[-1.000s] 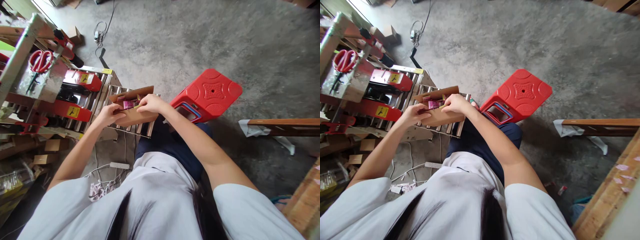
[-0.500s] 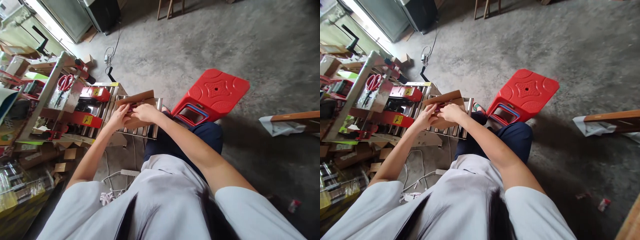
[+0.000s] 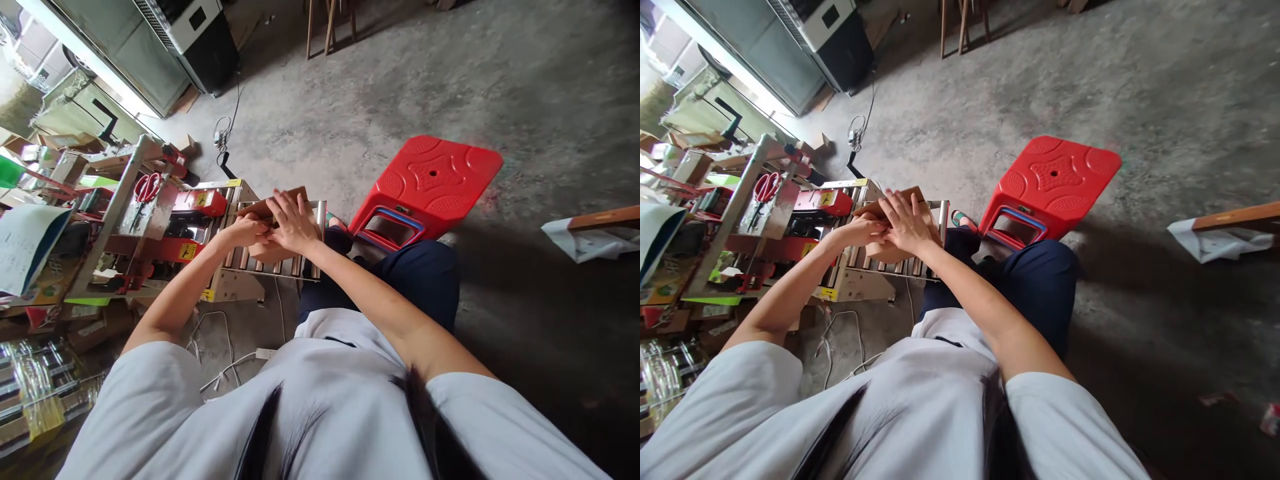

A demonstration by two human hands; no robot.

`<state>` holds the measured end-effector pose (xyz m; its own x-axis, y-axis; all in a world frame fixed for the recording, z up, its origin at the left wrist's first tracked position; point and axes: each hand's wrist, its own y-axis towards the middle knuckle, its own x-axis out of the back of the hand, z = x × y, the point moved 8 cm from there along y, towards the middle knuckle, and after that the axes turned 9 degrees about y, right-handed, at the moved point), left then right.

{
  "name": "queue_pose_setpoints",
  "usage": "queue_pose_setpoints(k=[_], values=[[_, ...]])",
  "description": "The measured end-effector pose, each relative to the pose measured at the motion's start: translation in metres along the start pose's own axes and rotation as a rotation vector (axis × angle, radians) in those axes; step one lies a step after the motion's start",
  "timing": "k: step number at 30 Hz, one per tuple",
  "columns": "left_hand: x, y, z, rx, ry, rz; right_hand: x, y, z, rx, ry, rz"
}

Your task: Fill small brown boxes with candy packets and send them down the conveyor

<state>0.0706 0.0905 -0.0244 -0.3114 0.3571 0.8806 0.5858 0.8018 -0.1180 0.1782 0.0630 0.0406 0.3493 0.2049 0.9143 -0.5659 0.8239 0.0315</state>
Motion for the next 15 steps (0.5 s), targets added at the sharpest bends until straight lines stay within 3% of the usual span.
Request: queue_pose_setpoints(k=[3,7,9,11,15], values=[[-0.002,-0.020,-0.012,0.031,0.025,-0.005,0.007,0.002,-0.006,-0.039,-0.016,-0.055],[0.011,-0.067,-0.034,0.304,0.055,-0.365,-0.001,-0.010,-0.008,-0.011,-0.054,0.008],[0.009,-0.079,-0.055,0.338,0.024,-0.494,-0.008,-0.018,-0.011,-0.017,-0.051,0.062],[-0.001,-0.068,-0.080,0.259,-0.060,-0.498,-0.007,-0.023,-0.016,-0.045,0.002,0.071],[-0.020,-0.012,-0.121,0.194,-0.203,-0.400,0.015,-0.027,-0.040,-0.188,0.325,-0.002]])
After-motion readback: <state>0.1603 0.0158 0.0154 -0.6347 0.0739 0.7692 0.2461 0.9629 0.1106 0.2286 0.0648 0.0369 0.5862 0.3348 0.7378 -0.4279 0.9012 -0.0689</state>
